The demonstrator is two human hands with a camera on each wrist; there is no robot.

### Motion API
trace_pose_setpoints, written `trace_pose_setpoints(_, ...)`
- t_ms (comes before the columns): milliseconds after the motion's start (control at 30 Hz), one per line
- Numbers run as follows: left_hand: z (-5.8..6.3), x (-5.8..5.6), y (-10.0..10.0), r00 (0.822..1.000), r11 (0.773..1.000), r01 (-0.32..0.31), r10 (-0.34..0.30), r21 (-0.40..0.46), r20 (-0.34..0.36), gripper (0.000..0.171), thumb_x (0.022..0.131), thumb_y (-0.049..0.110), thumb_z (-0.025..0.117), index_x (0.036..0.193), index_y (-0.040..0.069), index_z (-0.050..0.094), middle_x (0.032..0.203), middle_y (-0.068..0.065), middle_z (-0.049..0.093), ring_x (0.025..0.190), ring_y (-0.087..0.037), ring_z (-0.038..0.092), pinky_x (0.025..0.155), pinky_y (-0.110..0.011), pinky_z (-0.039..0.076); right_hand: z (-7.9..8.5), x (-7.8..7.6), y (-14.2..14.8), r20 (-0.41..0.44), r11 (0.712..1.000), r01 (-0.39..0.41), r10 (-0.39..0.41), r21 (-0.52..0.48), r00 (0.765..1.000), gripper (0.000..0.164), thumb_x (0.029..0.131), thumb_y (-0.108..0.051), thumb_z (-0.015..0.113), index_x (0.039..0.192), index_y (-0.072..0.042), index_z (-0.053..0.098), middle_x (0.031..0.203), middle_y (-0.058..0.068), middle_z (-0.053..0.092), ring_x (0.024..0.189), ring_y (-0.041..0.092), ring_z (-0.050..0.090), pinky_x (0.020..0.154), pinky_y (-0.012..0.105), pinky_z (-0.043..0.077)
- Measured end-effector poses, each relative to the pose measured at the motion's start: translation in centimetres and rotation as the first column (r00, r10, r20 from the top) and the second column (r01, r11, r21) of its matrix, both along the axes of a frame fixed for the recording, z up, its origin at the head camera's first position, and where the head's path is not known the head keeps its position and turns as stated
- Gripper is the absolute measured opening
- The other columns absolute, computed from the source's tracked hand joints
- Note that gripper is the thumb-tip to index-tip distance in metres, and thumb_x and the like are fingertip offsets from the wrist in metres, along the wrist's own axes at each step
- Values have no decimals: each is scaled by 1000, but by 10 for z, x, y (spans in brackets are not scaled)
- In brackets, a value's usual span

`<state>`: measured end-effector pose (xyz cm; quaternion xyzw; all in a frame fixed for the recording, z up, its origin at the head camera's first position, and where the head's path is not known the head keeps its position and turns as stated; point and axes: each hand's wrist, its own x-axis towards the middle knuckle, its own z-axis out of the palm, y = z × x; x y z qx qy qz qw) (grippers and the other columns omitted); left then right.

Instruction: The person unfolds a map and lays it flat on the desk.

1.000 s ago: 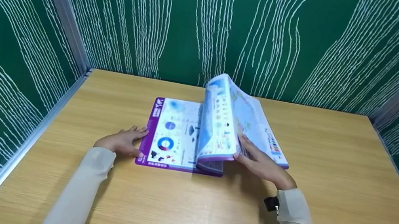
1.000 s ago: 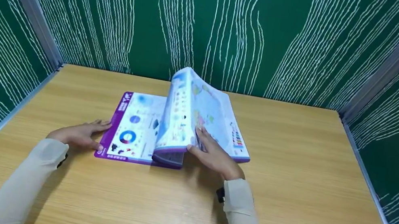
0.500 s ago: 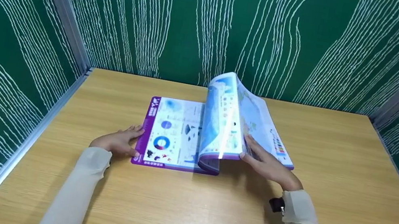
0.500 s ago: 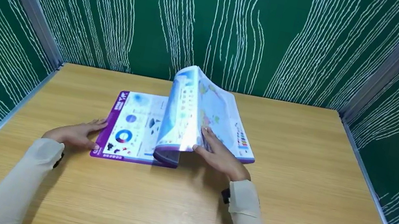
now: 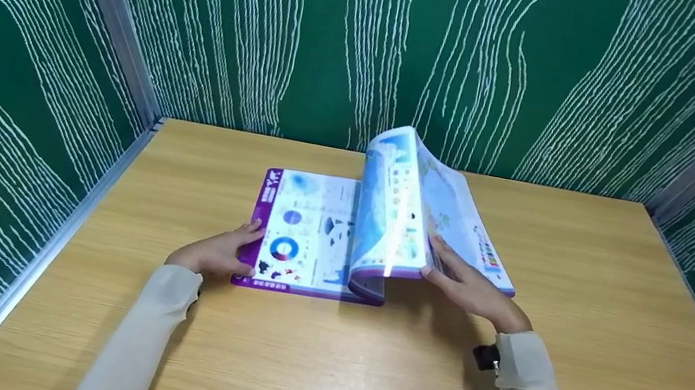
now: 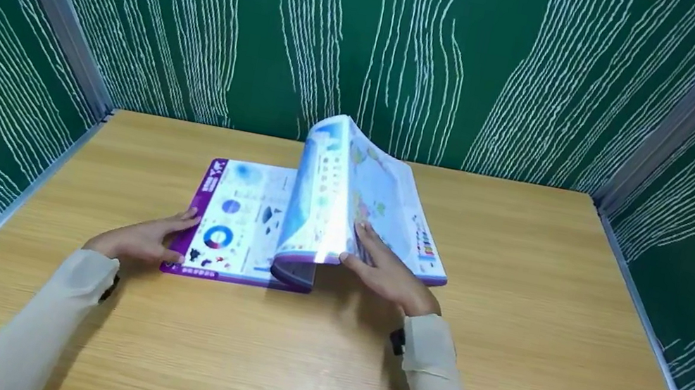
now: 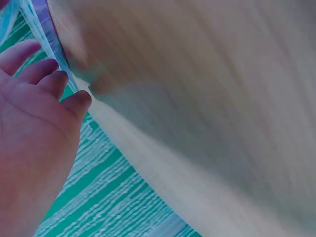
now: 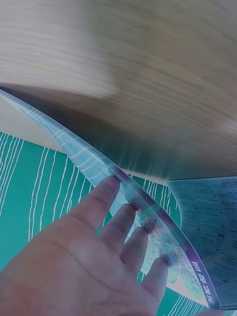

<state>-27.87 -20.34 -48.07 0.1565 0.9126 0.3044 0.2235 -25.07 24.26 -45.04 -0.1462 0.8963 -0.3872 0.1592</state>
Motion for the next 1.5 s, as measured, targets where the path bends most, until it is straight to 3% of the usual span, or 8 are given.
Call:
trace_pose_setpoints(100, 0, 1, 6, 999, 999, 40, -40, -11, -21, 79, 88, 14, 66, 154, 13, 22, 163, -9, 4, 150, -30, 3, 121, -49, 10, -1, 0, 1, -5, 1000, -3, 3, -7, 1000, 78, 95, -55, 47, 156, -26, 8, 163, 10, 1, 149, 40, 2, 116, 65, 9)
trace_pose_setpoints(300, 0, 3, 12, 1000, 999, 14, -14, -41, 15, 77, 90, 16, 66, 154, 21, 23, 163, -9, 2, 150, -30, 2, 121, -50, 11, -1, 0, 0, -1, 1000, -6, 6, -5, 1000, 78, 95, -55, 47, 156, -26, 7, 164, 10, 0, 148, 40, 1, 115, 66, 9)
trace_pose_setpoints(500, 0, 2, 9, 998, 996, 56, -55, -73, 13, 75, 92, 20, 65, 153, 14, 22, 162, -12, -1, 149, -32, 0, 121, -49, 11, -2, 0, -1, 17, 1000, 6, -6, 27, 1000, 79, 93, -60, 46, 155, -32, 5, 164, 7, -1, 149, 40, 1, 114, 68, 9)
trace_pose_setpoints(667, 3, 1, 9, 999, 994, 49, -48, -102, 12, 76, 90, 20, 67, 153, 13, 23, 161, -14, 0, 149, -34, 2, 121, -49, 13, -3, 0, -1, 10, 999, 10, -11, 32, 1000, 79, 93, -60, 46, 155, -33, 5, 164, 6, -1, 149, 40, 2, 113, 69, 10)
trace_pose_setpoints(900, 8, -1, 5, 999, 994, -7, 12, -106, 43, 76, 89, 16, 67, 152, 16, 25, 162, -13, 0, 148, -36, 3, 120, -52, 13, -5, 0, 2, 14, 999, 23, -23, 28, 1000, 80, 93, -61, 46, 155, -33, 4, 164, 5, -2, 149, 39, 1, 114, 68, 9)
trace_pose_setpoints(1100, 4, -2, -5, 999, 993, -25, 28, -112, 23, 76, 88, 22, 70, 152, 18, 28, 162, -11, 6, 148, -37, 6, 120, -53, 12, -7, -1, 6, -3, 1000, 19, -19, 12, 1000, 78, 94, -59, 46, 155, -32, 7, 164, 7, 1, 149, 38, 3, 115, 67, 11)
trace_pose_setpoints(1500, 6, -3, -26, 994, 990, -92, 97, -103, 45, 76, 88, 17, 69, 152, 19, 28, 162, -11, 5, 148, -38, 3, 119, -56, 10, -8, -1, 14, 41, 997, 44, -47, 62, 998, 81, 91, -65, 43, 155, -32, 4, 164, 6, -1, 149, 39, 1, 113, 70, 9)
